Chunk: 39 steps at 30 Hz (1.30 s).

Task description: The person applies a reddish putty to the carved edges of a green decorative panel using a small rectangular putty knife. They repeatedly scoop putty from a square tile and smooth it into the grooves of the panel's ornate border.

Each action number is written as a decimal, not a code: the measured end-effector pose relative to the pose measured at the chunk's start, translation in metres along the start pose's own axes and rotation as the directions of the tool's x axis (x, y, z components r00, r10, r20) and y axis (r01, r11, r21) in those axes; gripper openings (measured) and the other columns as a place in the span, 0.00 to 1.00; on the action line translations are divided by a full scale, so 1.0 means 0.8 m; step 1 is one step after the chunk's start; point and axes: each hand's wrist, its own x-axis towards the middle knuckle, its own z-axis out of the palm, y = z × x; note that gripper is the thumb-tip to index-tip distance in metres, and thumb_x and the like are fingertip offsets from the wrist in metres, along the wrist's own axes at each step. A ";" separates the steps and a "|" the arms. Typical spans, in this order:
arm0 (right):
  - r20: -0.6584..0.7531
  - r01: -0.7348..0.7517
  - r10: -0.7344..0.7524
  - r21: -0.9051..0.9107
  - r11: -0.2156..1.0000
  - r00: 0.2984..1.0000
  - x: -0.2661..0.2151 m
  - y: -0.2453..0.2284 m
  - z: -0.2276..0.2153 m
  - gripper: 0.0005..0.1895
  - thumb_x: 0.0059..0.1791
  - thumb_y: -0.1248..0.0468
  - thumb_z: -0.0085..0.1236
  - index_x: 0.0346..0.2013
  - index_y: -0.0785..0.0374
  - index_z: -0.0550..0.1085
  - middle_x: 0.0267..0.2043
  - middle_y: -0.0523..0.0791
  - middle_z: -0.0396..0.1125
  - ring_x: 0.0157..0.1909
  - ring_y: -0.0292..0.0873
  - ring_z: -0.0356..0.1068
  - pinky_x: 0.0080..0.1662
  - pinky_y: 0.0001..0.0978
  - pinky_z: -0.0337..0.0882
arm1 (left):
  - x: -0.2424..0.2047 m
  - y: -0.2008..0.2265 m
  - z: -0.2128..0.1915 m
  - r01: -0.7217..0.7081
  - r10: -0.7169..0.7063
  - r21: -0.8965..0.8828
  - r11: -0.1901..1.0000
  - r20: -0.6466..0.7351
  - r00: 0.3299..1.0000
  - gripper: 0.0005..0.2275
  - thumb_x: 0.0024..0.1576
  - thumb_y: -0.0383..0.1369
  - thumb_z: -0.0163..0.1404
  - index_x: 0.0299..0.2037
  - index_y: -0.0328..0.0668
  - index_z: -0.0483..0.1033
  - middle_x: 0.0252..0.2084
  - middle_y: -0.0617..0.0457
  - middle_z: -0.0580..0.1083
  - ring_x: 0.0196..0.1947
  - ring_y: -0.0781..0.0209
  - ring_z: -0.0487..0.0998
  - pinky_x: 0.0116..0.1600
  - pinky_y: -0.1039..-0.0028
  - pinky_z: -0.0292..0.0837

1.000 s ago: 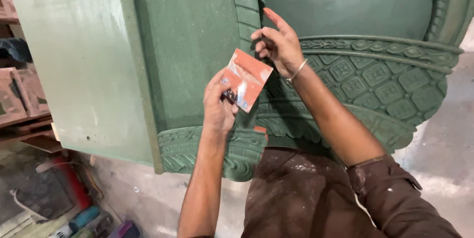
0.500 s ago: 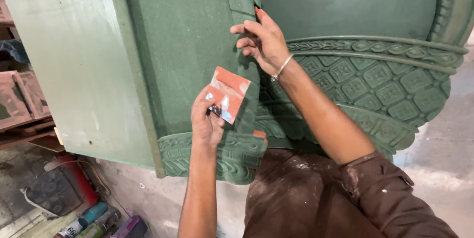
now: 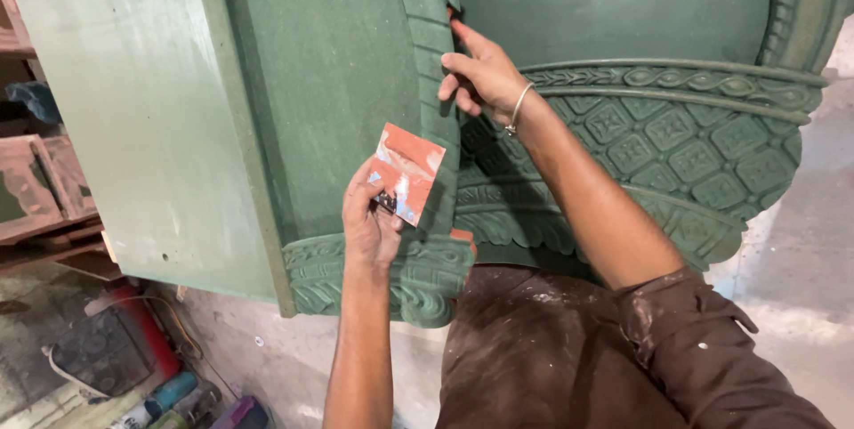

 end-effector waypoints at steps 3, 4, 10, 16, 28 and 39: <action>-0.020 0.048 -0.049 -0.072 0.996 0.999 0.001 -0.004 0.004 0.40 0.55 0.64 0.49 0.79 0.53 0.45 0.24 0.48 0.72 0.13 0.34 0.60 0.16 0.27 0.56 | -0.002 -0.006 -0.004 0.006 -0.006 0.002 1.000 -0.011 1.000 0.22 0.60 0.29 0.41 0.63 0.22 0.67 0.39 0.47 0.77 0.23 0.69 0.74 0.20 0.80 0.64; -0.032 0.056 -0.058 -0.067 0.996 0.998 0.003 -0.006 0.006 0.39 0.55 0.64 0.49 0.79 0.54 0.46 0.25 0.47 0.72 0.14 0.34 0.61 0.16 0.27 0.56 | -0.004 -0.009 -0.004 0.018 -0.018 -0.001 1.000 -0.020 1.000 0.22 0.59 0.29 0.41 0.63 0.22 0.67 0.39 0.47 0.78 0.23 0.69 0.74 0.20 0.80 0.64; -0.125 0.091 -0.100 -0.074 0.993 0.987 0.019 -0.022 0.024 0.38 0.56 0.64 0.49 0.78 0.68 0.45 0.28 0.49 0.74 0.16 0.36 0.64 0.19 0.29 0.60 | -0.016 -0.014 -0.004 0.020 -0.020 -0.032 0.999 -0.020 1.000 0.22 0.58 0.29 0.42 0.62 0.23 0.67 0.39 0.48 0.77 0.23 0.69 0.74 0.20 0.80 0.64; -0.069 0.216 -0.233 -0.195 0.957 0.970 -0.013 -0.010 0.012 0.38 0.54 0.62 0.47 0.78 0.66 0.47 0.26 0.50 0.73 0.14 0.35 0.62 0.18 0.27 0.58 | -0.018 -0.016 -0.012 0.017 -0.018 -0.028 0.999 -0.044 0.999 0.22 0.58 0.29 0.42 0.62 0.23 0.68 0.38 0.48 0.77 0.23 0.69 0.74 0.20 0.80 0.63; -0.137 0.094 -0.114 -0.145 0.985 0.984 0.024 -0.029 0.025 0.33 0.56 0.63 0.47 0.74 0.73 0.54 0.29 0.51 0.76 0.16 0.36 0.64 0.19 0.29 0.59 | -0.023 -0.019 -0.009 0.023 -0.024 -0.027 0.999 -0.025 0.999 0.22 0.58 0.30 0.44 0.62 0.24 0.68 0.38 0.50 0.77 0.24 0.69 0.73 0.21 0.80 0.64; -0.092 0.126 -0.161 -0.308 0.943 0.983 -0.012 -0.013 0.012 0.38 0.54 0.63 0.45 0.77 0.64 0.46 0.28 0.50 0.76 0.15 0.36 0.65 0.19 0.27 0.62 | -0.022 -0.033 -0.016 0.044 -0.046 -0.027 0.999 -0.065 0.997 0.22 0.58 0.30 0.44 0.62 0.25 0.68 0.38 0.50 0.77 0.25 0.69 0.75 0.20 0.80 0.64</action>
